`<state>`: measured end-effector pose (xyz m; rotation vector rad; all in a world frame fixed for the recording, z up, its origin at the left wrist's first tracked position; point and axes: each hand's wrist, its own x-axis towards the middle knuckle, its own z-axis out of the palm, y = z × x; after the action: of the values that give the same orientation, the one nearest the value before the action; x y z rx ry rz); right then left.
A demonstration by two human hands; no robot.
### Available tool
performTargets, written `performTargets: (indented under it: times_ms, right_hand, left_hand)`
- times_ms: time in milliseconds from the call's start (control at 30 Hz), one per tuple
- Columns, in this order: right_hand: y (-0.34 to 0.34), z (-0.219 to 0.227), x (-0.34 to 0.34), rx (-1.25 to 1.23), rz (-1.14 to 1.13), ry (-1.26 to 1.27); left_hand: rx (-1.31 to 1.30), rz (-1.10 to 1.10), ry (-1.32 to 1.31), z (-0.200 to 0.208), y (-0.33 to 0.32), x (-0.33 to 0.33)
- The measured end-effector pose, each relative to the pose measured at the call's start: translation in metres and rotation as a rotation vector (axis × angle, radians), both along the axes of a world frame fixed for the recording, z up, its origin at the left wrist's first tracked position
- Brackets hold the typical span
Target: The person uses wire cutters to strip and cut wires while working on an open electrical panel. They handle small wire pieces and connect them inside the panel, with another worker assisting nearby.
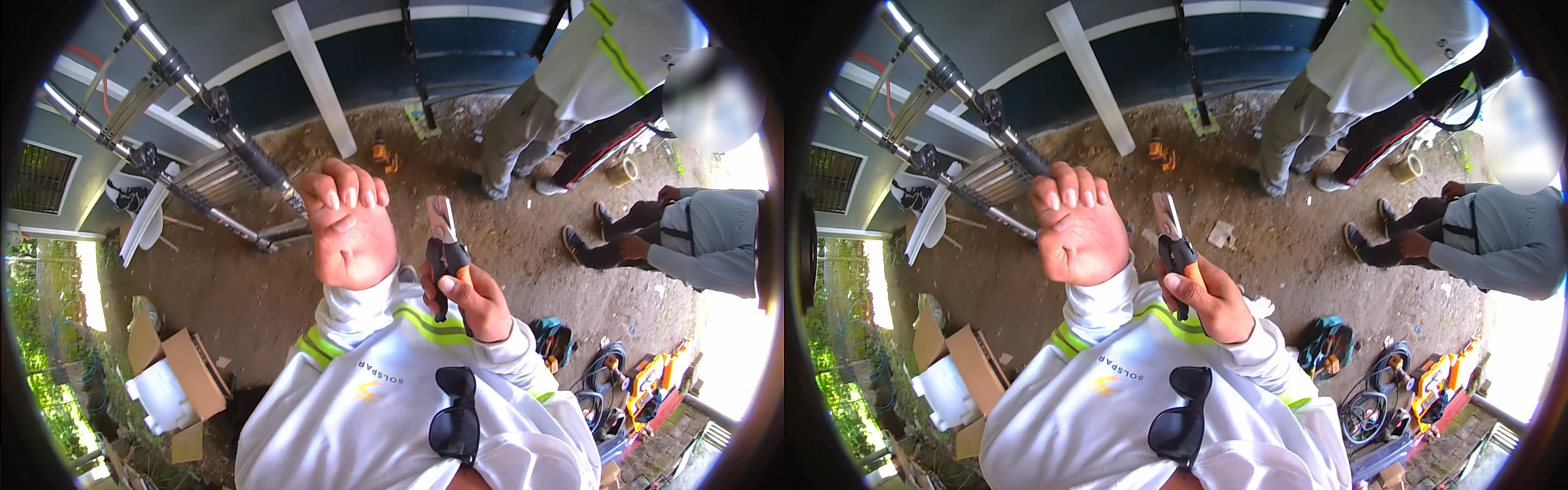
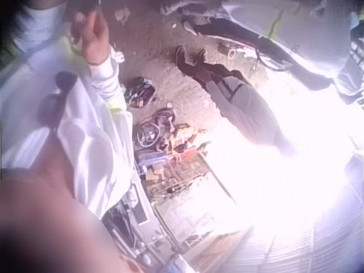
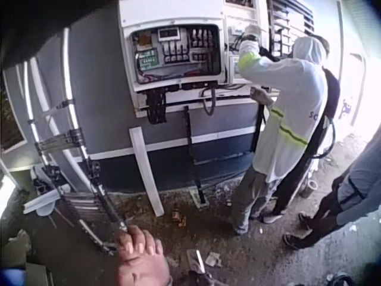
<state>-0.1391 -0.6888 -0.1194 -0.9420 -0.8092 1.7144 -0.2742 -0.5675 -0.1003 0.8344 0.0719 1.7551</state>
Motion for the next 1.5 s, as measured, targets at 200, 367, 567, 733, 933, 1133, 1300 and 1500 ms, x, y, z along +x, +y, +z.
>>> performTargets:
  times_ms: [200, 367, 567, 733, 933, 1133, 1300, 1500]
  right_hand:
    - [0.015, 0.037, -0.029, -0.026, 0.045, -0.056]
    - [0.035, 0.037, -0.043, 0.38, 0.044, -0.51]
    - [0.044, 0.037, -0.051, 0.514, 0.038, -0.747]
    - [0.052, 0.037, -0.056, 0.651, -0.011, -0.863]
    - [0.052, 0.036, -0.061, 0.721, -0.027, -0.944]
    - [0.048, 0.034, -0.064, 0.76, -0.041, -0.976]
    - [0.039, 0.037, -0.064, 0.771, -0.034, -1.036]
    - [0.03, 0.044, -0.062, 0.705, 0.014, -1.166]
  left_hand:
    - [0.154, 0.261, 0.195, 0.019, 0.008, -0.02]
    - [0.379, 0.518, 0.253, 0.01, 0.019, -0.033]
    - [0.65, 0.755, 0.264, -0.002, 0.024, -0.049]
    - [0.84, 0.802, 0.256, -0.003, 0.035, -0.064]
    - [0.917, 0.801, 0.323, -0.004, 0.031, -0.081]
    - [1.004, 0.8, 0.365, -0.006, 0.025, -0.092]
    - [1.047, 0.878, 0.413, -0.009, 0.019, -0.093]
    - [1.214, 0.842, 0.554, -0.005, 0.023, -0.106]
